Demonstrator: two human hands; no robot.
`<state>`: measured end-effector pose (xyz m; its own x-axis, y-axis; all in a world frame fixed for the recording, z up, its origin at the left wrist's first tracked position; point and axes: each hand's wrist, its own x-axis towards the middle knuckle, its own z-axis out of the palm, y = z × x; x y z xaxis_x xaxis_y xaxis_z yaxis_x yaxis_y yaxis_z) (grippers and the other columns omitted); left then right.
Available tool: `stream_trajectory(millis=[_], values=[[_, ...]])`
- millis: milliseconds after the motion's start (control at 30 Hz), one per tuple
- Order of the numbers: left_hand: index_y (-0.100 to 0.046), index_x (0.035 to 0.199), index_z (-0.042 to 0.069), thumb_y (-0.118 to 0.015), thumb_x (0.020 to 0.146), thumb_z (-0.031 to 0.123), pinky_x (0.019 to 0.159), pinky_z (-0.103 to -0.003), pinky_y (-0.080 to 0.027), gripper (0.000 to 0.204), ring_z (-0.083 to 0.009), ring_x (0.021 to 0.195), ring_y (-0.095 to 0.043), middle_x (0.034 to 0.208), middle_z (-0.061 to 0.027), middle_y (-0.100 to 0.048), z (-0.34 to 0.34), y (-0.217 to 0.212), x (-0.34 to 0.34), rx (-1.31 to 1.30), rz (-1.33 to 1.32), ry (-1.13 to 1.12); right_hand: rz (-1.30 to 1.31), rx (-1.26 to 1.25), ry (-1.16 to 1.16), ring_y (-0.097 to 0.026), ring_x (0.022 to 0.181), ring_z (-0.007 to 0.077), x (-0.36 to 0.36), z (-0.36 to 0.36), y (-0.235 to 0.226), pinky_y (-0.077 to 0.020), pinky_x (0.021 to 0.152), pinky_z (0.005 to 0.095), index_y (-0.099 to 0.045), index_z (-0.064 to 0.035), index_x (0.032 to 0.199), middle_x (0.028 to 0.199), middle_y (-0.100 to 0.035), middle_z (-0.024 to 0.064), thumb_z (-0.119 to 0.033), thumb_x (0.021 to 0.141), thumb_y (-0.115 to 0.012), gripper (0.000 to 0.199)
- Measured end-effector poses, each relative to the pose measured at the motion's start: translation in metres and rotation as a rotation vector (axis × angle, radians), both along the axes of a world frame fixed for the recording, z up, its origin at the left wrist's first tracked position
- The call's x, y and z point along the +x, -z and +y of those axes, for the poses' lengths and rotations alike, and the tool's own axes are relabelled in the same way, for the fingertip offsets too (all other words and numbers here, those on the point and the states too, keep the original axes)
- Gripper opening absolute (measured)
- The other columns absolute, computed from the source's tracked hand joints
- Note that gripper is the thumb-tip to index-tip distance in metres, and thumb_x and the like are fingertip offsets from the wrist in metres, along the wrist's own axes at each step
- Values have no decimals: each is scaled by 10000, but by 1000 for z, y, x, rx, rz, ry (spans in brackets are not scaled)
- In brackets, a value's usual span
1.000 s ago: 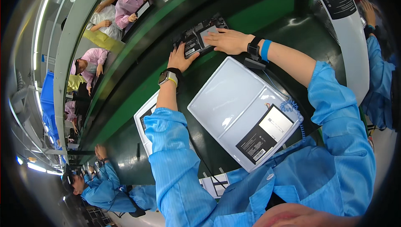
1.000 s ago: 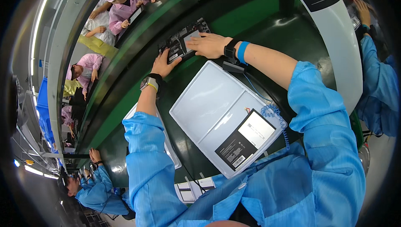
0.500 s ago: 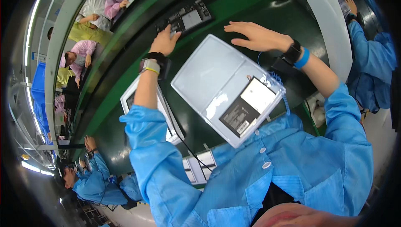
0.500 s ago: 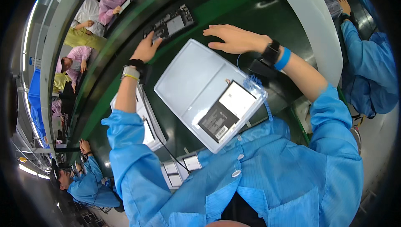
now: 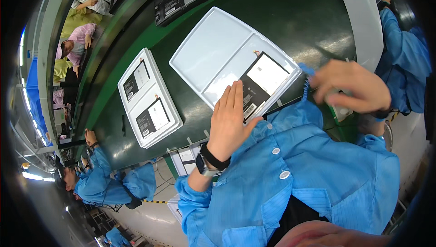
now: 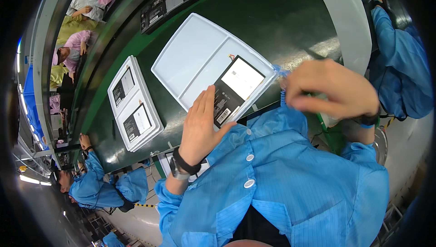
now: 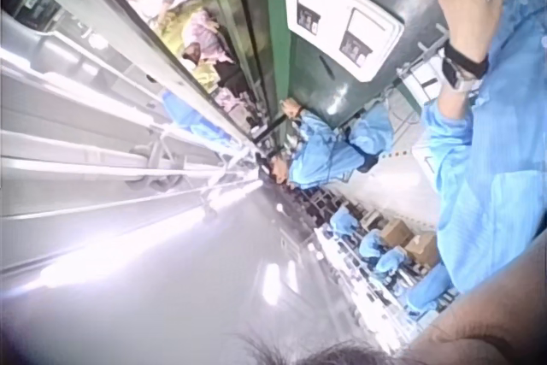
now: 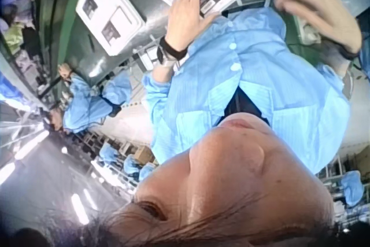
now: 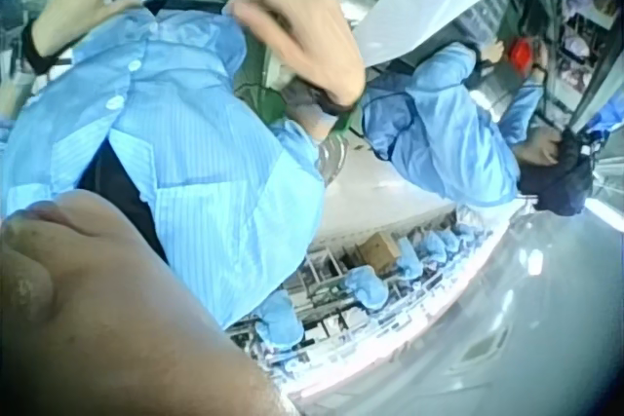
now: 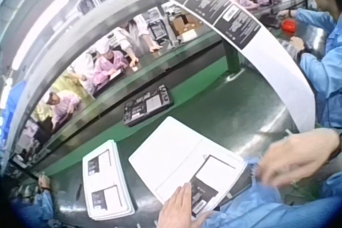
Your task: Applying adhesive labels to battery packs and assembling them into plastic housings on a production line.
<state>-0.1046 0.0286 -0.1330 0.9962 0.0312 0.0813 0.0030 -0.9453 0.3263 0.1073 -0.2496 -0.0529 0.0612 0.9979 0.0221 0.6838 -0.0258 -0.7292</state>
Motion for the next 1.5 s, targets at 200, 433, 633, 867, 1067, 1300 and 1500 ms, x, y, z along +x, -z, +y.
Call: stream_trajectory(millis=[200, 433, 633, 867, 1067, 1300, 1500], values=[[-329, 1526, -89, -907, 700, 190, 1098, -477, -416, 1046, -439, 1298, -503, 1391, -294, -520, -9, 3, 18, -102, -73, -14, 367, 108, -255, -744, 735, 212, 1, -38, -29, -551, 629, 292, -705, 42, 1161, 897, -781, 119, -142, 991, -657, 255], [-419, 1459, -21, -934, 604, 160, 1052, -449, -444, 1014, -405, 1209, -512, 1277, -219, -524, 11, -1, 27, -224, -60, -50, -232, 337, 373, -705, 895, 266, 1, 38, 63, -532, 732, 355, -662, -1, 1180, 1037, -732, 151, -180, 983, -641, 267], [-392, 1475, -7, -971, 610, 185, 1142, -463, -404, 1058, -439, 1366, -435, 1450, -231, -417, 14, 3, 25, -304, -182, -126, -58, 176, 475, -625, 844, 316, -1, 89, 79, -519, 758, 387, -605, -9, 1290, 1044, -649, 161, -211, 953, -685, 401], [-422, 1459, -89, -933, 664, 443, 1121, -478, -376, 1085, -430, 1299, -480, 1378, -275, -517, 50, 18, 58, -56, -102, -86, 61, 186, 494, -630, 784, 249, 7, 105, 84, -521, 689, 343, -615, 10, 1263, 1025, -662, 152, -118, 943, -675, 350], [-481, 1390, -83, -1010, 458, 465, 1036, -448, -421, 1203, -394, 1166, -476, 1206, -218, -515, 56, 20, 70, -63, -44, -119, -147, 235, 687, -590, 706, 196, 26, 111, 101, -507, 658, 323, -622, 7, 1259, 1033, -620, 121, -114, 928, -680, 357], [-540, 1121, -51, -1028, 396, 474, 993, -407, -460, 1019, -373, 1108, -538, 1162, -235, -543, 48, 26, 72, -259, -224, -174, -142, 110, 651, -595, 713, 217, 29, 113, 99, -507, 691, 353, -626, -24, 1197, 979, -619, 109, -181, 936, -688, 310], [-524, 1076, -16, -1030, 442, 452, 763, -396, -543, 937, -329, 820, -674, 861, -151, -630, 37, -6, 80, -308, -92, -356, 36, 141, 619, -588, 685, 237, 45, 111, 115, -479, 663, 354, -598, -15, 1134, 823, -660, 109, -175, 983, -635, 224]])
